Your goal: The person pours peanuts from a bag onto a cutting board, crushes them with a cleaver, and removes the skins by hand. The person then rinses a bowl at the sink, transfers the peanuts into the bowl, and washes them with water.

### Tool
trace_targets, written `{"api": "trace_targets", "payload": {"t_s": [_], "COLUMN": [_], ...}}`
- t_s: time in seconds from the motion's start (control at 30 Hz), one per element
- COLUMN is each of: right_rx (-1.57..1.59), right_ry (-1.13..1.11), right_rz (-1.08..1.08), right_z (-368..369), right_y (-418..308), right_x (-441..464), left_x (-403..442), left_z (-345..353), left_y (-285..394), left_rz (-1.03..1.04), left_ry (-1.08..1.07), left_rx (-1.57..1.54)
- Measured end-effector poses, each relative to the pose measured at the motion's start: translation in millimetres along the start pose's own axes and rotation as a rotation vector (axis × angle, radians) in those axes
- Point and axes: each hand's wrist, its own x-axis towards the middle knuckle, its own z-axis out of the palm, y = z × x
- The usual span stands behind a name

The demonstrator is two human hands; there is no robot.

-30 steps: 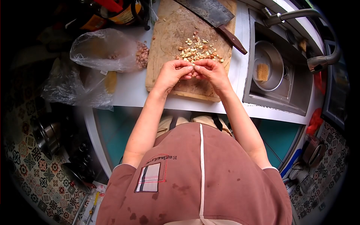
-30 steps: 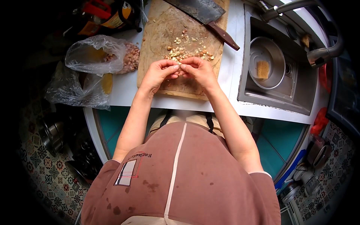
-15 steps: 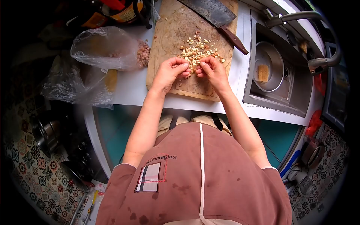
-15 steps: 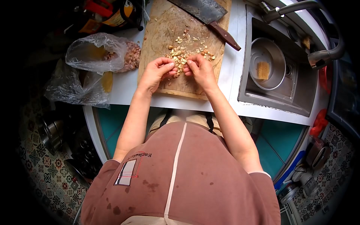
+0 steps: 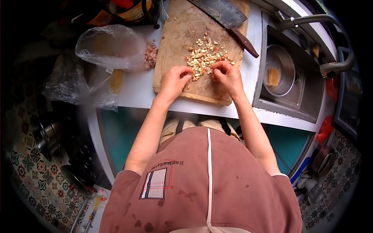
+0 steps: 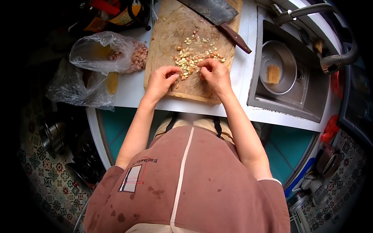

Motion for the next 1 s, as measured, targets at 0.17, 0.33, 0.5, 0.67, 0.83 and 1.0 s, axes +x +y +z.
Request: {"api": "trace_targets", "payload": {"t_s": [0.17,0.33,0.5,0.67,0.83,1.0], "right_rx": [0.074,-0.336,-0.578,-0.565,-0.142,0.334], "right_ry": [-0.015,0.055,0.092,0.124,0.018,-0.117], "right_rz": [0.010,-0.343,-0.520,-0.532,-0.172,0.012], "right_z": [-2.8,6.3,20.4,21.5,17.1,15.7], "right_y": [6.8,-2.9,-4.7,-3.4,-6.8,-12.3], "right_x": [1.0,-6.1,-1.9,0.7,1.0,1.3], "left_x": [3.2,5.1,10.6,7.8,4.0,2.7], "left_z": [11.9,7.8,-1.7,-13.8,-25.4,-31.6], "left_y": [7.3,3.6,-10.9,-13.6,-12.3,-13.5], "left_rz": [0.157,0.117,-0.302,-0.368,-0.382,-0.437], "left_ry": [0.071,0.063,-0.051,-0.083,-0.110,-0.143], "left_rx": [0.241,0.176,-0.503,-0.734,-0.737,-0.825]}}
